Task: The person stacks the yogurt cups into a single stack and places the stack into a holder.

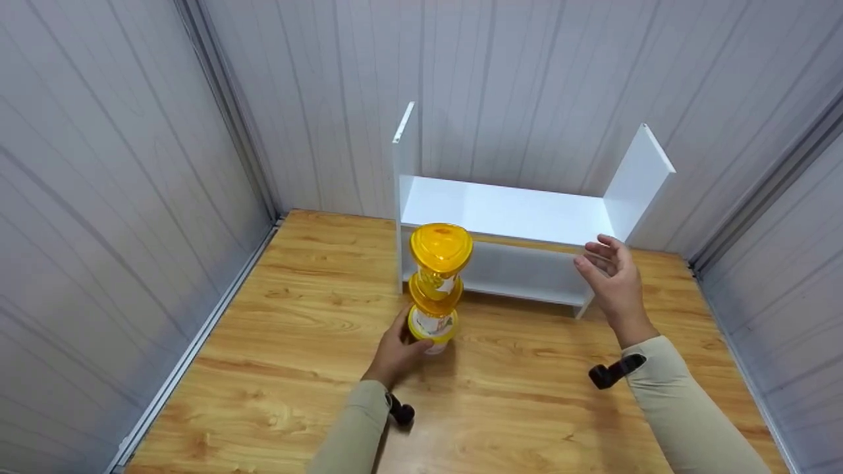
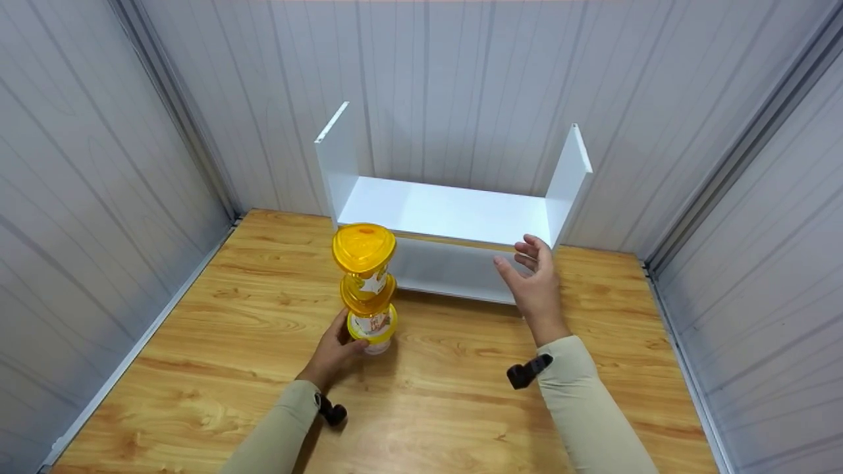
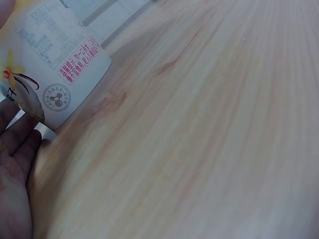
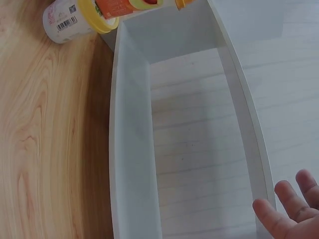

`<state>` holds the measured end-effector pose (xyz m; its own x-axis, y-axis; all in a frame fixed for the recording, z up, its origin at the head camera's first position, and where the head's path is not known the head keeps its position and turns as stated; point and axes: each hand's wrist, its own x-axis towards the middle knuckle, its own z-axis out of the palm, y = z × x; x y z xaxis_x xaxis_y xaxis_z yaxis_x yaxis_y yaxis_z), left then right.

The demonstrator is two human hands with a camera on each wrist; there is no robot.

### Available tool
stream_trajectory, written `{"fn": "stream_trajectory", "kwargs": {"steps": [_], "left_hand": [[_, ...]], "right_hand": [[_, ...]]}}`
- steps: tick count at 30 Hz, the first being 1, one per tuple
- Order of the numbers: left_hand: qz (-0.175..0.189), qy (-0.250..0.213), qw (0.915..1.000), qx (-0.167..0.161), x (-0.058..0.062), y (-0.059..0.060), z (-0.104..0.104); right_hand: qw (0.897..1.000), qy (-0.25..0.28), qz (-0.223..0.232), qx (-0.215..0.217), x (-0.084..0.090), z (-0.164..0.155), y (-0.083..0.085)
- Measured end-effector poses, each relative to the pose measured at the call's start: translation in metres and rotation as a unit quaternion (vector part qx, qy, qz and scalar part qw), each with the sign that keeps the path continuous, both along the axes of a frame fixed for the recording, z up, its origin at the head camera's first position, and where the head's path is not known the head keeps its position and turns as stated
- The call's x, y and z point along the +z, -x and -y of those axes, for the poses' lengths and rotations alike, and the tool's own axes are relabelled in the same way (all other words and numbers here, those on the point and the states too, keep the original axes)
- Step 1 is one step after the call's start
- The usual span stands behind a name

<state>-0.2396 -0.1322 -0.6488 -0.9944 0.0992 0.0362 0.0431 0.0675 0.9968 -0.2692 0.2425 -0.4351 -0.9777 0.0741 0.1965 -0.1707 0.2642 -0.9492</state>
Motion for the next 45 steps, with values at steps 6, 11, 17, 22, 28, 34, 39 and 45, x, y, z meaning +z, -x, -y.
{"fn": "stream_trajectory", "kwargs": {"steps": [6, 11, 17, 22, 28, 34, 39, 45], "left_hand": [[0.009, -0.018, 0.9998, -0.007, 0.014, -0.006, 0.0], [0.022, -0.028, 0.9994, -0.003, 0.016, -0.006, -0.001], [0.018, -0.02, 0.9996, 0.0, 0.0, 0.002, -0.001], [0.011, -0.018, 0.9998, -0.001, -0.001, 0.001, 0.0], [0.012, -0.008, 0.9999, -0.001, -0.001, 0.0, 0.0], [0.011, -0.012, 0.9999, -0.003, -0.002, 0.0, -0.001], [0.012, -0.005, 0.9999, 0.001, -0.001, 0.001, -0.002], [0.026, 0.007, 0.9996, 0.009, 0.001, 0.0, -0.002]], "right_hand": [[1.0, 0.006, -0.008, -0.021, -0.004, -0.013, 0.0], [0.999, 0.004, -0.005, -0.048, -0.005, -0.023, -0.002], [0.998, 0.002, -0.012, -0.068, -0.007, -0.034, -0.003], [0.997, 0.014, -0.012, -0.075, -0.009, -0.042, -0.001], [0.996, 0.016, 0.003, -0.087, -0.013, -0.05, 0.002], [0.995, -0.001, 0.013, -0.098, -0.017, -0.051, 0.007], [0.994, -0.005, 0.018, -0.104, -0.019, -0.05, 0.013], [0.992, -0.001, 0.054, -0.111, -0.018, -0.049, 0.023]]}}
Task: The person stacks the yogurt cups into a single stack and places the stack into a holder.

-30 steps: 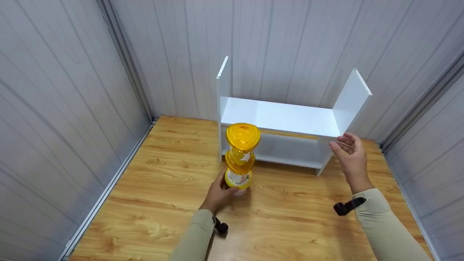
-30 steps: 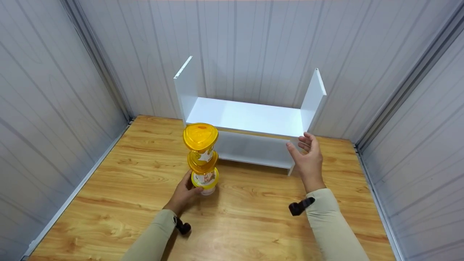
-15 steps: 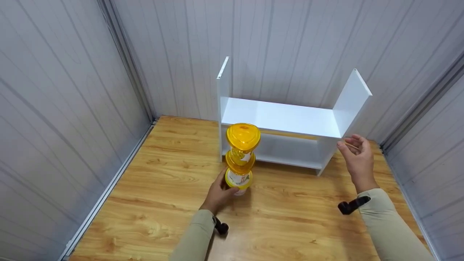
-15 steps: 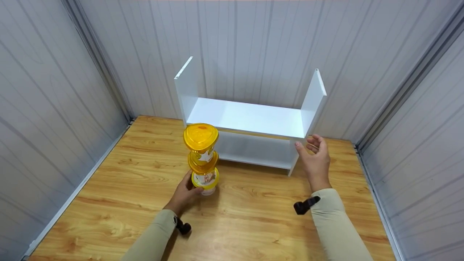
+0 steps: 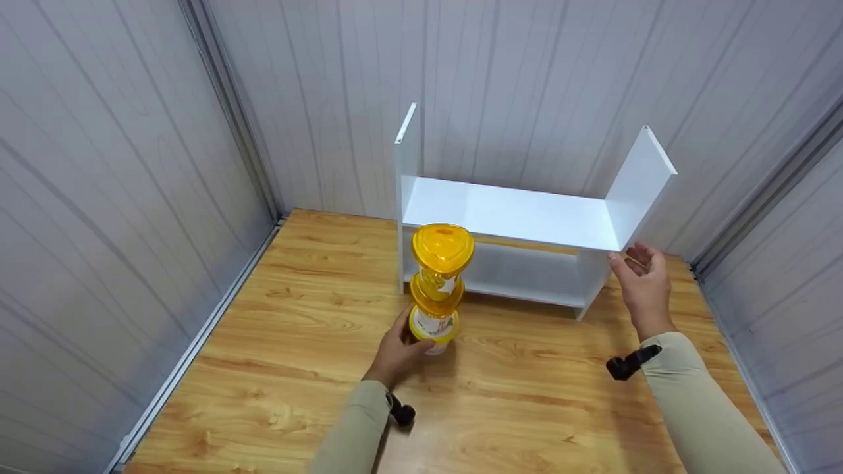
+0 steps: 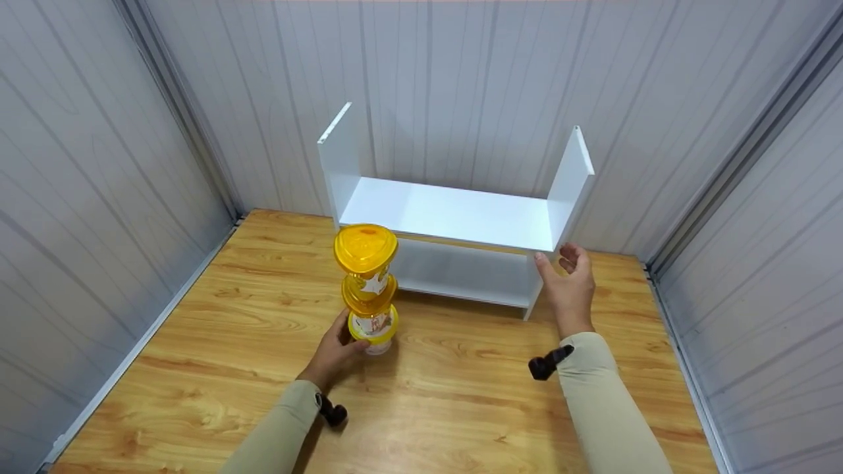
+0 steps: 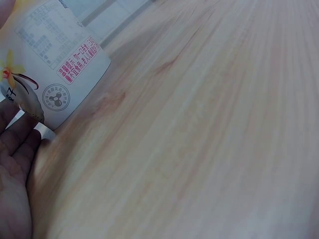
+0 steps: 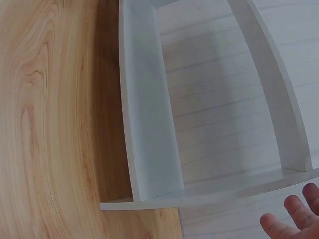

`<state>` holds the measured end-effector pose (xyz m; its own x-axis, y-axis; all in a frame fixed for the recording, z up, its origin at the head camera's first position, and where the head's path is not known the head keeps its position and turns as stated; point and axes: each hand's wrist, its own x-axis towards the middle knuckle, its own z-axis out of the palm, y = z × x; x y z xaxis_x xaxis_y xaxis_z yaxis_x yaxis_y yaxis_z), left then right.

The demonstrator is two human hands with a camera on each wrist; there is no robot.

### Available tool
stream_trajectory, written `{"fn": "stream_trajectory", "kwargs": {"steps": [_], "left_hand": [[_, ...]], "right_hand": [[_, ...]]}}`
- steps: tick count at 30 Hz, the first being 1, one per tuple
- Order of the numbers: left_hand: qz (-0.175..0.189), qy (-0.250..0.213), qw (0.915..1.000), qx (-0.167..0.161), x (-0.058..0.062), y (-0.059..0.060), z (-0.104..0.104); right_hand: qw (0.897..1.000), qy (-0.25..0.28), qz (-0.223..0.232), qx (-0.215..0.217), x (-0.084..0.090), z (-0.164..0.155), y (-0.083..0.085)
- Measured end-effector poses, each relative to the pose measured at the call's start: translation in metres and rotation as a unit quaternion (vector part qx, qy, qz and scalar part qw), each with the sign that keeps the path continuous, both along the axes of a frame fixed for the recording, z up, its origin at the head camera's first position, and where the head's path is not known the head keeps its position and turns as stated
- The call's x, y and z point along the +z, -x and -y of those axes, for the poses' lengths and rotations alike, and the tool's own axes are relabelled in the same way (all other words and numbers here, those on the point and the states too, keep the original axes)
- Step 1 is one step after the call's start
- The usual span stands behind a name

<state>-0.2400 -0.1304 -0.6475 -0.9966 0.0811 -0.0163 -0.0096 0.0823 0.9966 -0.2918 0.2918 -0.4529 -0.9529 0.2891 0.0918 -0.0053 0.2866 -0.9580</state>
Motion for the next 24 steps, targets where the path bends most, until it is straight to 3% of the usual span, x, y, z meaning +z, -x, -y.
{"fn": "stream_trajectory", "kwargs": {"steps": [18, 24], "left_hand": [[-0.014, -0.019, 0.9997, -0.009, -0.002, 0.0, 0.0], [-0.027, -0.025, 0.9992, -0.013, -0.003, 0.0, 0.001]], "right_hand": [[1.0, 0.002, 0.012, 0.011, -0.003, 0.005, 0.015], [1.0, 0.017, -0.005, 0.01, -0.009, 0.006, 0.021]]}}
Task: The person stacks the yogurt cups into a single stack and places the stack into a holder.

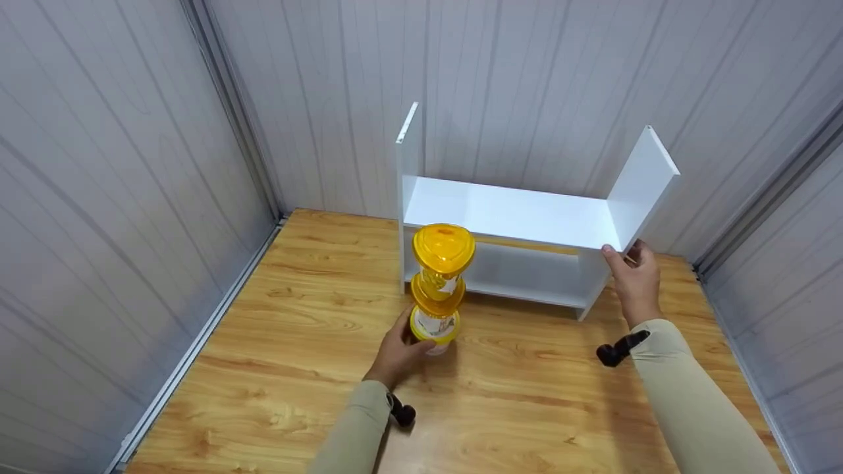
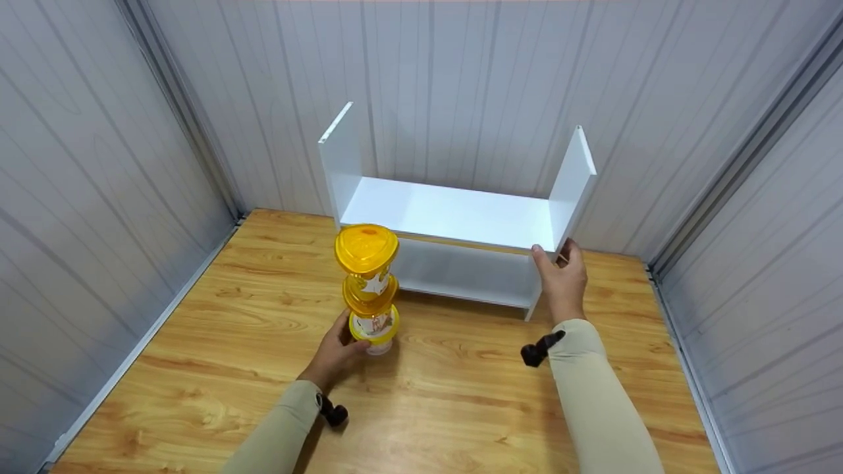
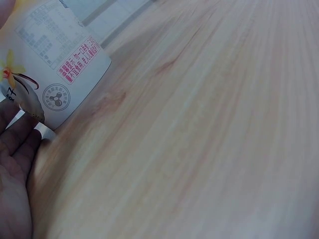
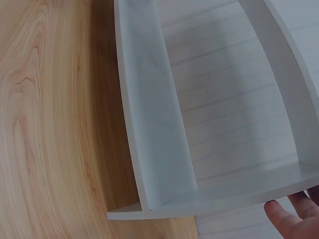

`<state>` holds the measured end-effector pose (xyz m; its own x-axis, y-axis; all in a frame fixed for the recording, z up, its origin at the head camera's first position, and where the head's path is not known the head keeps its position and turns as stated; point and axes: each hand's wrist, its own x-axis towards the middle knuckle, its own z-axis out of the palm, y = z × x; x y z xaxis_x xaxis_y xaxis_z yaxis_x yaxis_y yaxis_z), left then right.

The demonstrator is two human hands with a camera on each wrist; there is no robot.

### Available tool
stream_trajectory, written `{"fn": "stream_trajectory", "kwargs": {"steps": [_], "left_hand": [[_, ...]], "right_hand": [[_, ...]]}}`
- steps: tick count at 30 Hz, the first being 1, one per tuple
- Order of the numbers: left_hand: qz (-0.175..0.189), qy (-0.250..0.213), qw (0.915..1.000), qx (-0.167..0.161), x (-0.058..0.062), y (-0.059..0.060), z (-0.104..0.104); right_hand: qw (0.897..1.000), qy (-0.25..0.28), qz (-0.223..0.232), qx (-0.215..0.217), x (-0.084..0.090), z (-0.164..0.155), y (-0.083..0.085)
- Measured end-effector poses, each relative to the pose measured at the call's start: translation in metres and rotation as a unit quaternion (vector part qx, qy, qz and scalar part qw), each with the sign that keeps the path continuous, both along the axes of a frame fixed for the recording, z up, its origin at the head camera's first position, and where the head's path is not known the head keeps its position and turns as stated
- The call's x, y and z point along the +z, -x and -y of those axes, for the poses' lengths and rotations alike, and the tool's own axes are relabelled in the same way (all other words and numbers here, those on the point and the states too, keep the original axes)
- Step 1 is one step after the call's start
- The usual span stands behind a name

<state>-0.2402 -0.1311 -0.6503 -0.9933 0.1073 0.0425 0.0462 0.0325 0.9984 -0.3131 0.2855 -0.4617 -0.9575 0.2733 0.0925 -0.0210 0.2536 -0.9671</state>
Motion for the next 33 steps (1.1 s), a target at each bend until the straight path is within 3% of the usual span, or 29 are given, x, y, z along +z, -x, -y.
{"fn": "stream_trajectory", "kwargs": {"steps": [7, 33], "left_hand": [[0.014, 0.011, 0.9998, 0.005, 0.002, 0.0, -0.001], [0.004, -0.005, 1.0, 0.0, 0.003, -0.002, 0.0]], "right_hand": [[1.0, 0.004, 0.015, -0.002, 0.0, 0.002, 0.005], [0.999, -0.005, 0.05, -0.005, -0.001, 0.004, 0.021]]}}
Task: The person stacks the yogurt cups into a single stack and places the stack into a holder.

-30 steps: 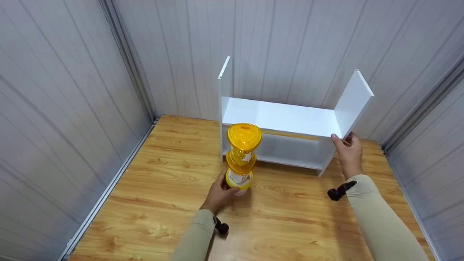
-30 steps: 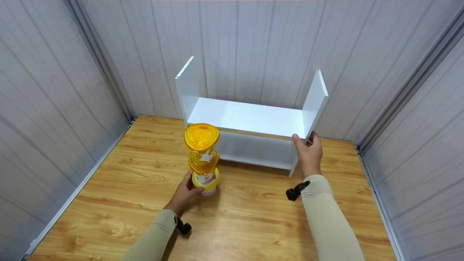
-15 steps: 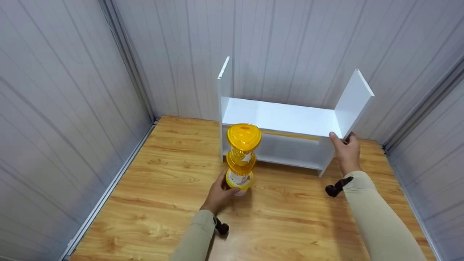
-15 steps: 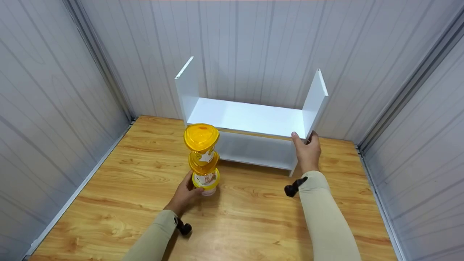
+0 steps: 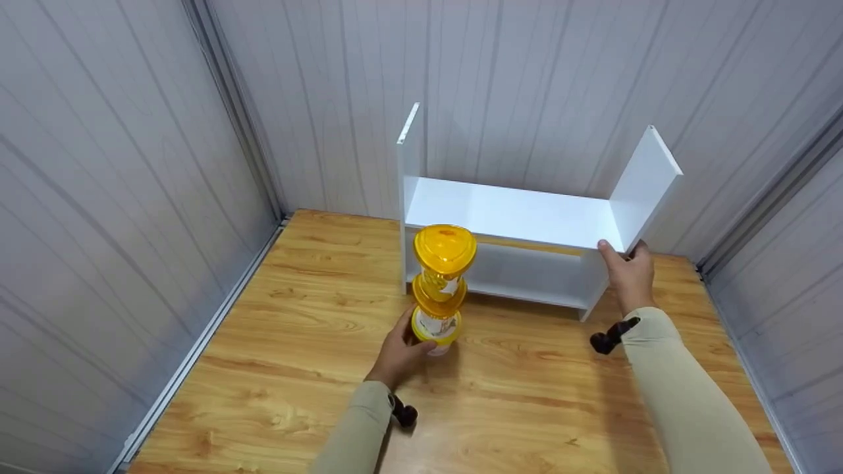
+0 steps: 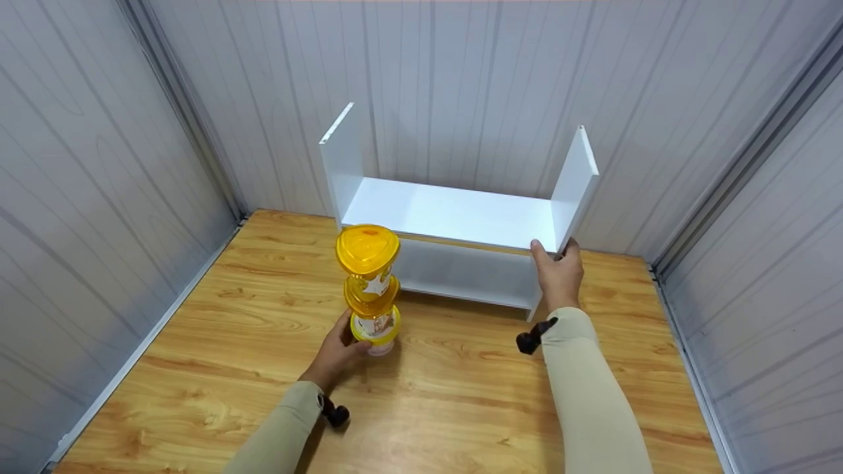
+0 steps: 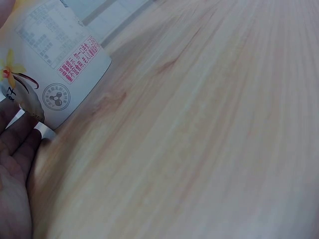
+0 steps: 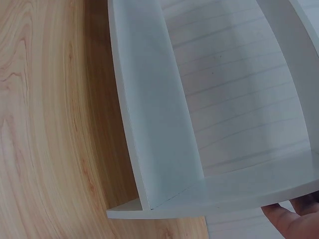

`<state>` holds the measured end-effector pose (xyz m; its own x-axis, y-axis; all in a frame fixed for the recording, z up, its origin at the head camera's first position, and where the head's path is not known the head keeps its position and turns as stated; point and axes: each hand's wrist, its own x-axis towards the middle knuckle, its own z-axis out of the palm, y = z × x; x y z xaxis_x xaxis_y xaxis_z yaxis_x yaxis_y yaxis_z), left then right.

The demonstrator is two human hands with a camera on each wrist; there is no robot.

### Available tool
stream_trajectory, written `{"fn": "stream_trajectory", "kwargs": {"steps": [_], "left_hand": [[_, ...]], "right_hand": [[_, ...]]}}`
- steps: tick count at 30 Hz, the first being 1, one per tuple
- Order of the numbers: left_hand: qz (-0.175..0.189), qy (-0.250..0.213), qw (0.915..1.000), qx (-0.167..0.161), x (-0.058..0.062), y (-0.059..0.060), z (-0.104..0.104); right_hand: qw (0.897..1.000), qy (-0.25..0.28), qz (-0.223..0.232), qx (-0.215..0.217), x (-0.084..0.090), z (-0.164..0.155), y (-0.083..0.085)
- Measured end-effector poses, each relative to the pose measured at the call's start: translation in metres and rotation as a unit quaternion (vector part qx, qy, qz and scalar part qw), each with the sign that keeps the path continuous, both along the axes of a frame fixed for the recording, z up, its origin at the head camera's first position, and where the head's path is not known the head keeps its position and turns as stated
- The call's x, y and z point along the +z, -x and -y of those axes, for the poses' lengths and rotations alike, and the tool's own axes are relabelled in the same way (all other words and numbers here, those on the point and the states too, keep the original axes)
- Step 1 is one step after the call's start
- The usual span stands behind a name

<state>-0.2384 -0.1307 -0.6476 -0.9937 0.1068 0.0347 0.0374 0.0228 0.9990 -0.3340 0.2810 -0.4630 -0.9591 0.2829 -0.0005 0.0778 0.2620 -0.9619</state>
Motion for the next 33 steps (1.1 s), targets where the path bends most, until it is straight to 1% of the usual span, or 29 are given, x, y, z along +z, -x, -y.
{"fn": "stream_trajectory", "kwargs": {"steps": [5, 10, 14, 17, 20, 22, 26, 28, 33], "left_hand": [[0.008, 0.016, 0.9998, 0.005, 0.0, 0.0, -0.001], [0.005, 0.012, 0.9999, 0.004, -0.003, 0.0, -0.002], [0.001, -0.01, 1.0, 0.001, -0.002, 0.0, -0.002], [0.003, -0.034, 0.9994, -0.002, 0.0, -0.001, -0.003], [0.01, -0.043, 0.999, -0.003, 0.003, -0.001, -0.004], [0.011, -0.035, 0.9993, -0.003, 0.005, -0.002, -0.005], [0.002, 0.002, 1.0, 0.002, 0.008, -0.002, -0.007], [-0.006, 0.021, 0.9997, 0.004, 0.01, -0.002, -0.007], [-0.004, 0.044, 0.999, 0.002, 0.015, -0.001, -0.008]], "right_hand": [[1.0, 0.001, 0.007, -0.003, 0.0, 0.0, 0.0], [1.0, -0.006, 0.018, -0.003, -0.001, 0.0, 0.0], [1.0, -0.005, 0.029, -0.002, -0.001, 0.0, 0.001], [0.999, -0.003, 0.034, 0.002, -0.002, 0.0, 0.002], [0.999, -0.006, 0.034, 0.005, -0.002, -0.001, 0.002], [1.0, -0.009, 0.027, 0.006, -0.003, -0.001, 0.001], [1.0, -0.019, 0.013, 0.007, -0.004, -0.002, 0.0], [1.0, -0.021, 0.012, 0.008, -0.005, -0.002, 0.0], [1.0, -0.019, 0.018, 0.007, -0.006, -0.001, 0.001]]}}
